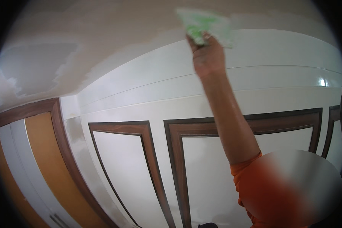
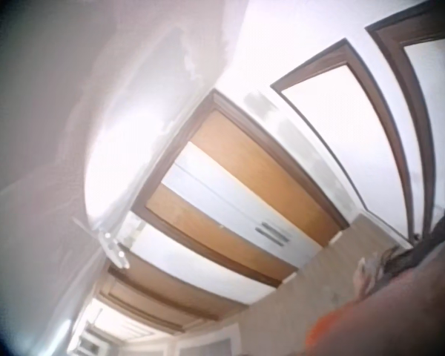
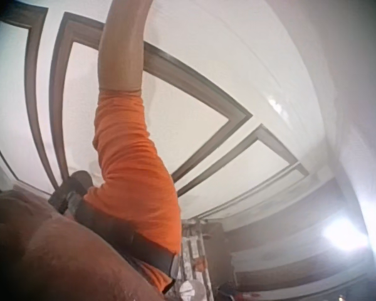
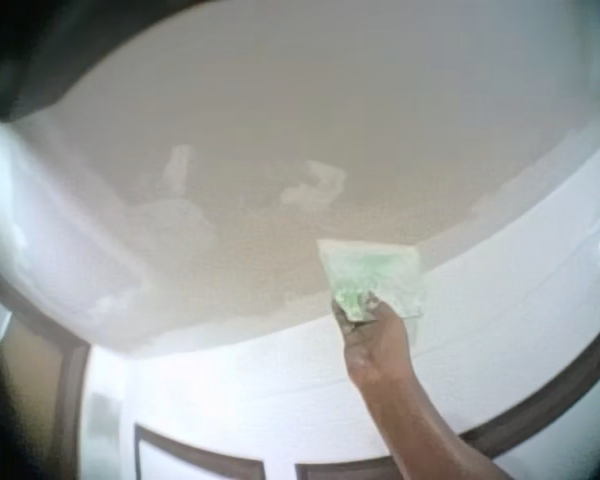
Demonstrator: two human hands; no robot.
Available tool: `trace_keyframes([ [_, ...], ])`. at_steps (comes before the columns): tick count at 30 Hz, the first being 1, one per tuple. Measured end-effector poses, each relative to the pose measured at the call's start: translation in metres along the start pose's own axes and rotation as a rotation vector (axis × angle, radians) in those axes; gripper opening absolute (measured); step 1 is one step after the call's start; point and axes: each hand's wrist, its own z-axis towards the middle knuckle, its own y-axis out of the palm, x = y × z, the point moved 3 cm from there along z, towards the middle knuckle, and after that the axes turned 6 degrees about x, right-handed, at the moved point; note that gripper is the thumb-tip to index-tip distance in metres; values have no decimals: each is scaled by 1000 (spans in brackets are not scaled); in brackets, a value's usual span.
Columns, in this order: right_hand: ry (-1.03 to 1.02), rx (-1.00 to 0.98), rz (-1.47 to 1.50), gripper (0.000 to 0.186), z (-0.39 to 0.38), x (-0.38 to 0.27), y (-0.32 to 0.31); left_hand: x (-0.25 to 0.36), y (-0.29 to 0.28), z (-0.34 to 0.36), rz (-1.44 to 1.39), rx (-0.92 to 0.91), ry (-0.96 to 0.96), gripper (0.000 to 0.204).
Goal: The person applies plaster to a ceiling using a trowel and hawk. They repeatedly scoop plaster from a bucket onto the hawk and spread it across the ceiling surface in smooth strokes.
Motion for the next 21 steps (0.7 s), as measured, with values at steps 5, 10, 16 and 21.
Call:
trace_keyframes([
  [5,-212,96,-562,39,-28,12,-23,9,13,15,-28,-47,31,73],
  [10,-968,69,-962,34,-8,-49,-26,17,26,32,-61,-107,77,72],
  [16,-1225,-39,-1370,40,20,-115,-24,31,46,47,-96,-186,129,70],
  [21,-1403,45,-1428,45,29,-155,-26,38,58,53,-115,-222,150,69],
])
